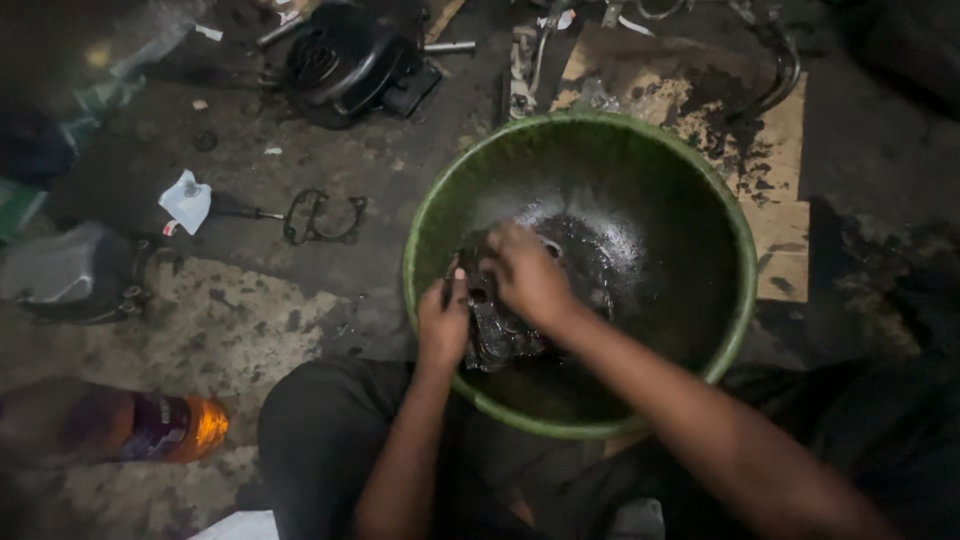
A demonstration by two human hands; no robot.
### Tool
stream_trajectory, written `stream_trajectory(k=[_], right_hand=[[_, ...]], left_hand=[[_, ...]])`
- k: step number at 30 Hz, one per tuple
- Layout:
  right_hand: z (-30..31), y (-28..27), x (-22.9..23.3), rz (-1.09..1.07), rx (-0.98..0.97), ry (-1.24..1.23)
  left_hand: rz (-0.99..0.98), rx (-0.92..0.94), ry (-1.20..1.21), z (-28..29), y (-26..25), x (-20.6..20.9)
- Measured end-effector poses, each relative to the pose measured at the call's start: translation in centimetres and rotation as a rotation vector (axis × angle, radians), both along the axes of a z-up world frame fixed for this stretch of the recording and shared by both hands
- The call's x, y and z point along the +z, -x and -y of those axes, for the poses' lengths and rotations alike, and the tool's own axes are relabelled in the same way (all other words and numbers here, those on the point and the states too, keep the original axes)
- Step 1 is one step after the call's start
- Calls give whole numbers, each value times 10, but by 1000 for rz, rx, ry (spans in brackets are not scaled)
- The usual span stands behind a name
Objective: The person scrubs a metal engine part with a small abrasive block inside a green basin filled with dark liquid. They repeatedly dip, scrub, and rinse the part, turning it over to clean multiple surfaces. Later, they pour a liquid from a plastic bottle onto the part to aid cleaning.
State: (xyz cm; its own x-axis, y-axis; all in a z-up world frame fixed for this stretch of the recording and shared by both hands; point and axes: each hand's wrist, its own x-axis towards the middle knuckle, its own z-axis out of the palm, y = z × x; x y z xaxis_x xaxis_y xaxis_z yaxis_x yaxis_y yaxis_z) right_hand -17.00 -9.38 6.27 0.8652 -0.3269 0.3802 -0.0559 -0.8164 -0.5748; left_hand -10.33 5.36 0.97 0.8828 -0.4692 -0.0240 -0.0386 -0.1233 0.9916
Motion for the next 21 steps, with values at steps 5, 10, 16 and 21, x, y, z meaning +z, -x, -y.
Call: stream_trajectory(k=[5,10,16,21], right_hand=[[37,32,4,-84,177,-346],[62,23,6,-22,-188,-21],[59,25,19,-170,131,341],[60,15,3,7,55,282]], left_hand=[[33,75,-51,3,-1,-35],[78,133,-153,8,-7,-43],[-212,31,-38,4,1,1],[-2,17,-30,0,5,7]])
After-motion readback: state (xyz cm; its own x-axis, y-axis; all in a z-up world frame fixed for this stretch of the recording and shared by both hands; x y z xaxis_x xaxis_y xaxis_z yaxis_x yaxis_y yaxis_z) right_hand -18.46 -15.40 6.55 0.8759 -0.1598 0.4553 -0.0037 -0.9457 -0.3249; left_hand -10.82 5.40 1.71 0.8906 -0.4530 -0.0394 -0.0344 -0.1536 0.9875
